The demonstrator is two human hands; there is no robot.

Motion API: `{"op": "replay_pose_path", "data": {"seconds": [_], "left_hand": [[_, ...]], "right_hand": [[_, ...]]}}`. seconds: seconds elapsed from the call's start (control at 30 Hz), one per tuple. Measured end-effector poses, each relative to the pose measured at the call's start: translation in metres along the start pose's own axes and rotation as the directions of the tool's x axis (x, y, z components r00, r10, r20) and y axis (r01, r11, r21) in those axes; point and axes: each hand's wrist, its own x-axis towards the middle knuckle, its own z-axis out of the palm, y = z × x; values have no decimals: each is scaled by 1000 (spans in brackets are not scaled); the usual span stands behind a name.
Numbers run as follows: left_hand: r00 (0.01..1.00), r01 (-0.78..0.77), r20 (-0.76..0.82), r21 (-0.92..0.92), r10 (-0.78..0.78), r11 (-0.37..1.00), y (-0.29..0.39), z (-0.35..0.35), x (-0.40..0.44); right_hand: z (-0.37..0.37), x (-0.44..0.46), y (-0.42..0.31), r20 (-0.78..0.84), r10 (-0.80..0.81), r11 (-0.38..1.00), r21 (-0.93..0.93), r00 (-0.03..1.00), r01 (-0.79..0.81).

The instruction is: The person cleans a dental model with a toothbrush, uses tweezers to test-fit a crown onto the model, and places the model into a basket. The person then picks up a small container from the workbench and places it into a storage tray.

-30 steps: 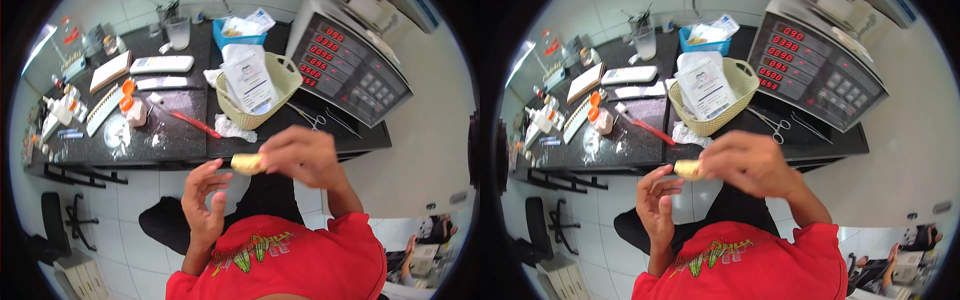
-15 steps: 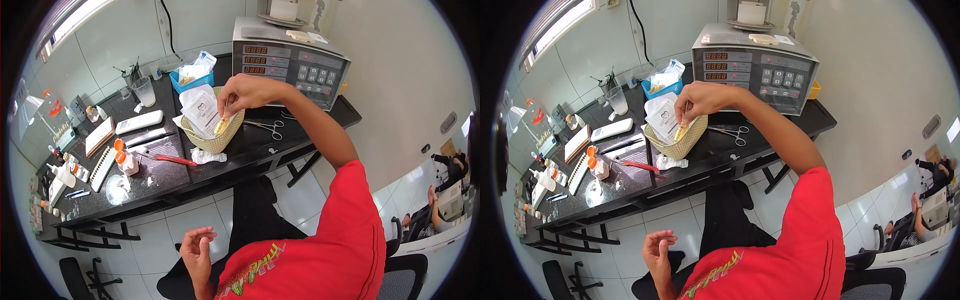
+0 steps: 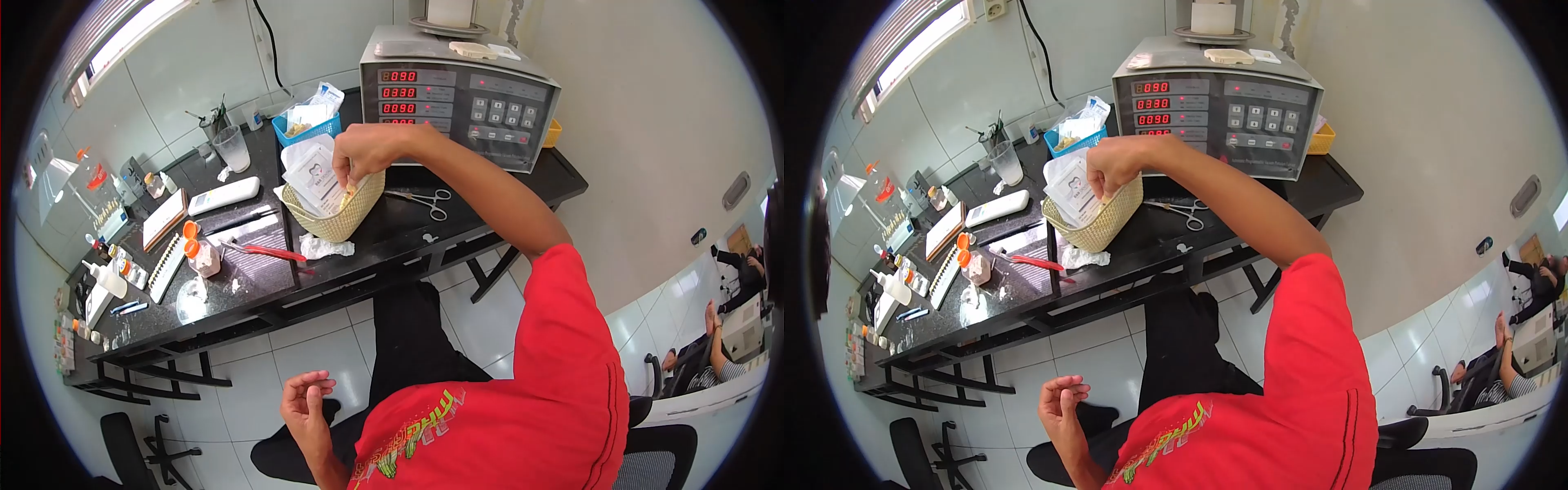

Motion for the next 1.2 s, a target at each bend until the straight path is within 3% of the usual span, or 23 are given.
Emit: {"op": "replay_pose_path", "data": {"seconds": [0.1, 0.23, 0.43, 0.63, 0.73, 0.77, 0.87, 0.97, 1.07, 1.2], "left_hand": [[1000, 22, 18, -21, -21, 1000, 3, 8, 3], [997, 30, 76, -69, -24, 997, -3, 16, 13], [994, 68, 90, -77, -61, 995, -5, 25, 29], [994, 97, 62, -23, -95, 995, -7, 27, 53], [992, 93, 88, 3, -93, 996, 1, 32, 61], [992, 80, 99, 16, -81, 997, 4, 33, 64], [988, 52, 144, 33, -57, 998, 9, 38, 73], [981, 56, 184, 38, -62, 998, 9, 43, 79], [978, 61, 200, 28, -65, 998, 7, 44, 80], [978, 68, 198, 26, -72, 997, 4, 41, 79]], "right_hand": [[5, 1, 8, -65, -107, 994, -26, 992, 105], [2, -8, -9, -77, -19, 999, 31, 997, 21], [-1, -14, 2, -183, -71, 991, 101, 980, 91], [-4, -9, -7, -215, 21, 1000, -12, 976, -25], [10, 4, 2, -495, -48, 999, -37, 868, 35], [9, 7, 1, -495, -104, 987, -159, 862, 28], [19, 30, 13, -598, -378, 902, -409, 707, 136], [19, 42, 17, -542, -399, 902, -376, 739, 211], [3, 30, 3, -427, -262, 958, -221, 866, 181], [-10, 4, 1, -341, -308, 941, -247, 888, 232]]}}
